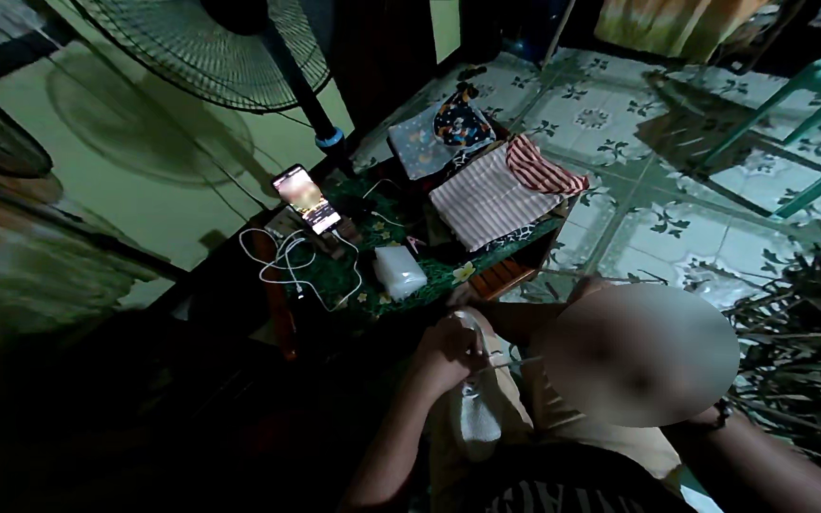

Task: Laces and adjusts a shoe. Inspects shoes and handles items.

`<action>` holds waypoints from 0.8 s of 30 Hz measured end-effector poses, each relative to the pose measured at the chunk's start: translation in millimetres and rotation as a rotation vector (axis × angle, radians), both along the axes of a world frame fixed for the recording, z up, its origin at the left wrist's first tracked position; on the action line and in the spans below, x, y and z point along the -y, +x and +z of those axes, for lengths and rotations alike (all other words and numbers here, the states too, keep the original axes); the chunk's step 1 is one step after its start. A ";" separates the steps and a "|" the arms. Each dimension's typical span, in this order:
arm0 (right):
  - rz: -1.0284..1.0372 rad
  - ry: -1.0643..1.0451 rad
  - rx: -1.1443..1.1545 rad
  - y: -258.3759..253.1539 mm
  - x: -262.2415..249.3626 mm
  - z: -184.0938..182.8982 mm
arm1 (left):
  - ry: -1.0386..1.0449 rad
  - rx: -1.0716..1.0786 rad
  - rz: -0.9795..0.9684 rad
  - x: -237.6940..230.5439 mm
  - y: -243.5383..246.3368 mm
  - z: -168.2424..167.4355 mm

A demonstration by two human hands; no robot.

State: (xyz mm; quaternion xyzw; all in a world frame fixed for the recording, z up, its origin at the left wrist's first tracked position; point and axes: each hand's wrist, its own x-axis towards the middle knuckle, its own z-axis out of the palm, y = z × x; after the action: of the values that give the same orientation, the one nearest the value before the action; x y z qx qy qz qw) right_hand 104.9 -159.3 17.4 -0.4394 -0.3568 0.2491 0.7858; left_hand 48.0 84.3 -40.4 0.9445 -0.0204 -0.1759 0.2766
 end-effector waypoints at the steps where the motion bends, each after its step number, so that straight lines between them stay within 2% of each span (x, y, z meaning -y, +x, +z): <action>1: 0.009 -0.013 0.018 -1.9 3.9 -1.4 | 0.001 -0.021 -0.012 -1.9 -0.5 1.0; 4: 0.047 -0.029 0.023 -6.5 13.4 -9.0 | -0.014 -0.057 -0.005 -1.3 -1.4 6.3; 6: 0.078 -0.034 0.019 -9.1 18.5 -13.8 | 0.053 -0.069 -0.018 4.7 0.6 12.0; 10: 0.110 -0.079 0.028 -11.8 29.5 -21.6 | 0.153 0.019 -0.130 11.0 1.4 5.8; 13: 0.165 -0.181 0.046 -11.7 37.3 -27.5 | 0.039 0.003 -0.123 8.7 0.8 8.8; 15: 0.216 -0.296 0.065 -11.1 41.5 -31.5 | 0.023 0.005 -0.124 7.9 1.2 7.4; 19: 0.308 -0.629 0.110 -8.5 42.7 -44.6 | 0.132 -0.051 -0.189 14.7 8.0 2.2; 22: 0.328 -0.924 0.245 -5.0 32.6 -64.8 | -0.027 -0.016 -0.149 9.0 6.9 2.7; 24: 0.337 -1.042 0.326 -5.7 24.5 -77.6 | -0.157 0.021 -0.099 4.6 4.1 11.5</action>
State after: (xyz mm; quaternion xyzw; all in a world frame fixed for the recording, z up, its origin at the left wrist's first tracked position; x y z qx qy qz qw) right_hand 99.2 -183.8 -60.2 -0.7387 -0.3687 0.4429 0.3496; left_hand 52.1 79.7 -29.0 0.9195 -0.0836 -0.1774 0.3405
